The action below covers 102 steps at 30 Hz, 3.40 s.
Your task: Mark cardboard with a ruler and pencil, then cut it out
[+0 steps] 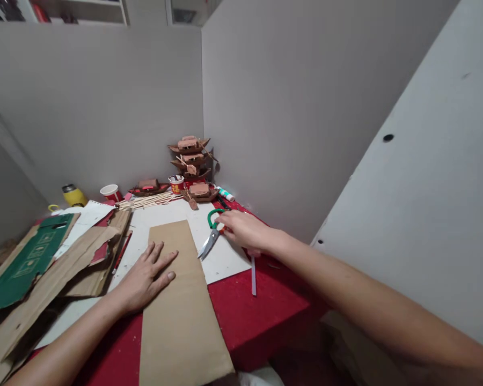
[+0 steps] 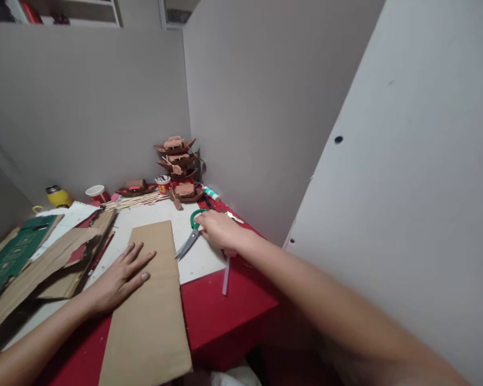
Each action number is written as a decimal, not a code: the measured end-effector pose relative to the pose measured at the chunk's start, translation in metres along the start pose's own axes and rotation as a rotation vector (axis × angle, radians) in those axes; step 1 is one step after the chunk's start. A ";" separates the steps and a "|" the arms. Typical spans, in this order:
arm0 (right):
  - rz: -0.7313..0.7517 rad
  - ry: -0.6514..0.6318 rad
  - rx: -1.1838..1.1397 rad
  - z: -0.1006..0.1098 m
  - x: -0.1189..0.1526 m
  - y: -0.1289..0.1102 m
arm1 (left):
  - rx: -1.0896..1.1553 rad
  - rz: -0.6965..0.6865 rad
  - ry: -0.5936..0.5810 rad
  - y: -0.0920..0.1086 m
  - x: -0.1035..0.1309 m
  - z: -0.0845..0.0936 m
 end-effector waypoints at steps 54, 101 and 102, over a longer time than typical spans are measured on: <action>-0.110 0.019 0.227 -0.005 -0.058 -0.006 | -0.042 0.037 0.077 -0.007 0.009 -0.010; -0.456 0.137 -1.849 -0.034 0.045 0.037 | -0.056 0.036 0.091 -0.008 0.011 -0.009; -0.464 0.141 -1.826 -0.034 0.037 0.042 | -0.054 0.039 0.091 -0.008 0.011 -0.009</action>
Point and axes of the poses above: each hand's wrist, its own x-axis away from the middle knuckle, its own z-axis out of the back of the hand, y = z × x, the point moved 9 cm from there along -x, towards the middle knuckle, and after that the axes turned 5 degrees about -x, right-handed, at the moved point
